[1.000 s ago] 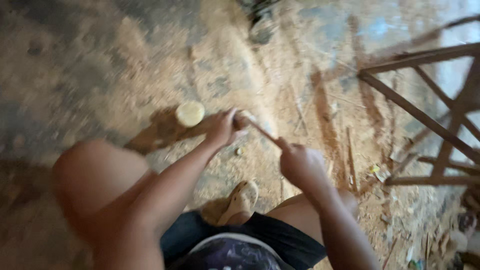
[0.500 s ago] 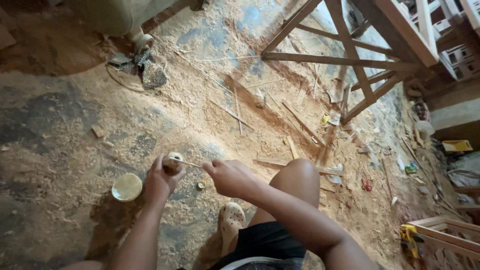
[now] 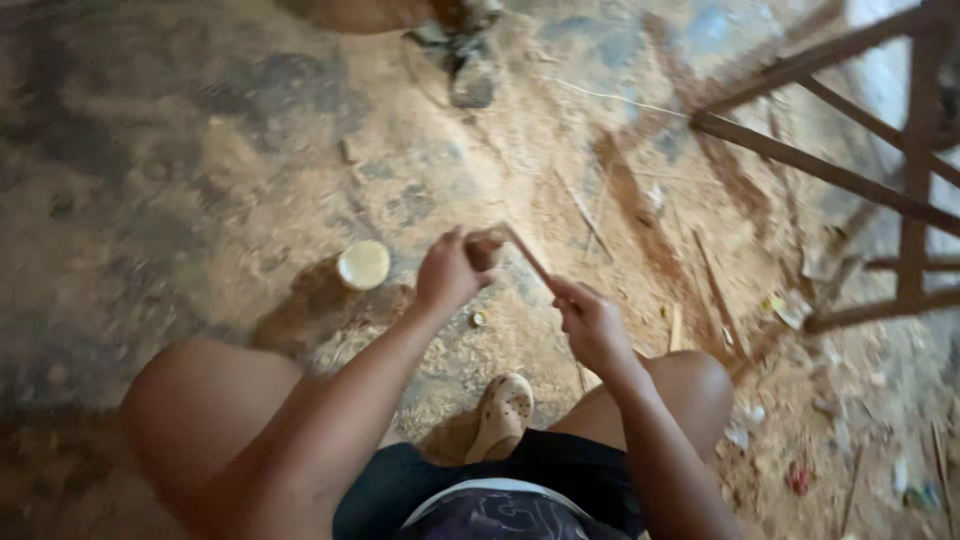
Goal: The person applies a white substance from a plastic container onto a wooden cup using a spatula. They then pick up a wooden bottle and use the spatula to apply and spread the substance around its opening and neck.
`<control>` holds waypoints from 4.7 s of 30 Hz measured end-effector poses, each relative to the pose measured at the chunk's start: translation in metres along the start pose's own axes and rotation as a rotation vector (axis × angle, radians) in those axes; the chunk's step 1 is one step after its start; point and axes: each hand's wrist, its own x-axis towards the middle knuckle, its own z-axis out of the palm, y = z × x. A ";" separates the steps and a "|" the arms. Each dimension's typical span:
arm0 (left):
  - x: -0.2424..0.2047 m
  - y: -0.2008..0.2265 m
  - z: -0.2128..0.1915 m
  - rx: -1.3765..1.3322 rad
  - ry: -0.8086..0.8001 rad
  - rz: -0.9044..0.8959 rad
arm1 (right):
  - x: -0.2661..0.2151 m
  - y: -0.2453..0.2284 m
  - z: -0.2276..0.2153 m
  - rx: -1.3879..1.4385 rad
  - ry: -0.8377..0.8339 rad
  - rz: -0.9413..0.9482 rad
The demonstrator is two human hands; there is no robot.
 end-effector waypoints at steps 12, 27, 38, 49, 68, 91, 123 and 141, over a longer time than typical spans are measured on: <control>-0.001 0.013 -0.002 0.096 -0.156 -0.024 | -0.010 0.007 0.013 0.005 0.127 0.079; -0.010 0.032 -0.033 -0.006 -0.168 -0.085 | -0.025 -0.012 0.044 -0.310 0.221 -0.175; 0.000 0.013 -0.019 0.056 -0.097 -0.026 | -0.033 -0.031 -0.001 -0.540 0.144 -0.178; -0.007 0.027 -0.027 0.015 -0.185 -0.055 | -0.017 0.009 -0.015 0.503 -0.054 0.326; 0.000 0.010 -0.020 0.046 -0.121 0.002 | -0.027 0.047 -0.010 1.184 -0.106 0.612; -0.007 0.020 -0.027 0.018 -0.137 -0.049 | -0.036 -0.015 0.033 -0.340 0.185 -0.079; 0.001 -0.004 0.001 0.050 -0.028 0.158 | -0.040 0.049 0.000 1.066 -0.063 0.641; -0.009 0.020 -0.019 0.096 -0.161 -0.056 | -0.040 -0.008 0.037 -0.153 0.217 0.046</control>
